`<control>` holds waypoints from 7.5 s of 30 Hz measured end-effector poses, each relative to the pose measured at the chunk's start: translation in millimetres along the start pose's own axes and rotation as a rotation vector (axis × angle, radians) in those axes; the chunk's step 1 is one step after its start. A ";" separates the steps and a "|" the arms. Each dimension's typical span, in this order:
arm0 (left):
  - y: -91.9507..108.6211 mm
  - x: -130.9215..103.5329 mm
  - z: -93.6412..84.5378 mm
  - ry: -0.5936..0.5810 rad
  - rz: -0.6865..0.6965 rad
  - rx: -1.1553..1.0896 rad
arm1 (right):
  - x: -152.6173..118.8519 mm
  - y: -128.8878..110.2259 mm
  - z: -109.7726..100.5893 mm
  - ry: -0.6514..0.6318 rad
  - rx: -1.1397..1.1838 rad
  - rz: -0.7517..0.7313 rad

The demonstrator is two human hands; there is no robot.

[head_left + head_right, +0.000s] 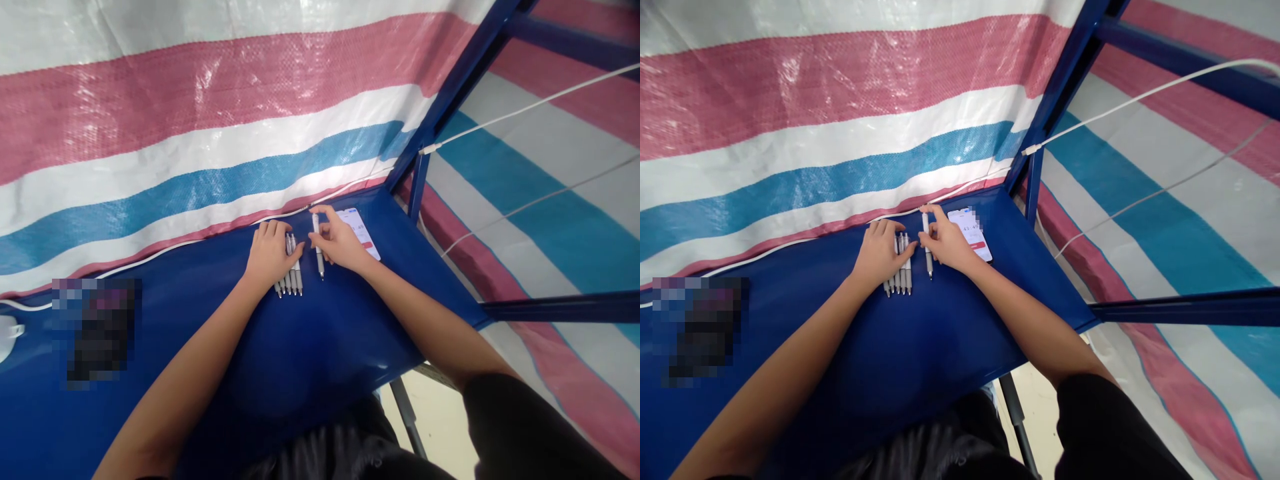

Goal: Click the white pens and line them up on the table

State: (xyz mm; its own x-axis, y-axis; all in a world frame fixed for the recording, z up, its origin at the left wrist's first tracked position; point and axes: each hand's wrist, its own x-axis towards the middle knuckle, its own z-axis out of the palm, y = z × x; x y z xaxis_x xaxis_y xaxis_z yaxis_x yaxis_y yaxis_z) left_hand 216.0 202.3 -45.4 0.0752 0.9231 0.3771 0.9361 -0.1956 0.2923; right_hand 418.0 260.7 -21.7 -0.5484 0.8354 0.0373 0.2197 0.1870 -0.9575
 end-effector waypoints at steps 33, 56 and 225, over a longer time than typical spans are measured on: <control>-5.7 25.6 -23.4 0.389 -0.505 -1.230 | -39.7 -48.9 18.6 -0.012 -0.797 -0.025; -20.5 -21.8 -57.2 -0.070 0.125 -0.507 | -20.8 -32.4 -34.3 -0.563 -0.428 -0.106; 34.3 21.1 -4.8 -0.017 -0.366 -1.238 | -0.5 -9.3 -72.8 0.310 0.136 -0.120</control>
State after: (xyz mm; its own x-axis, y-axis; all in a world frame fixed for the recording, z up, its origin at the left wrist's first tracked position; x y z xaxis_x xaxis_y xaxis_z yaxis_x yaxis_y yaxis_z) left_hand 248.1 213.5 -23.2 -0.1037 0.9902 0.0939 -0.0358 -0.0981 0.9945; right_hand 475.0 296.1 8.0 -0.2887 0.9325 0.2171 0.0473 0.2403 -0.9695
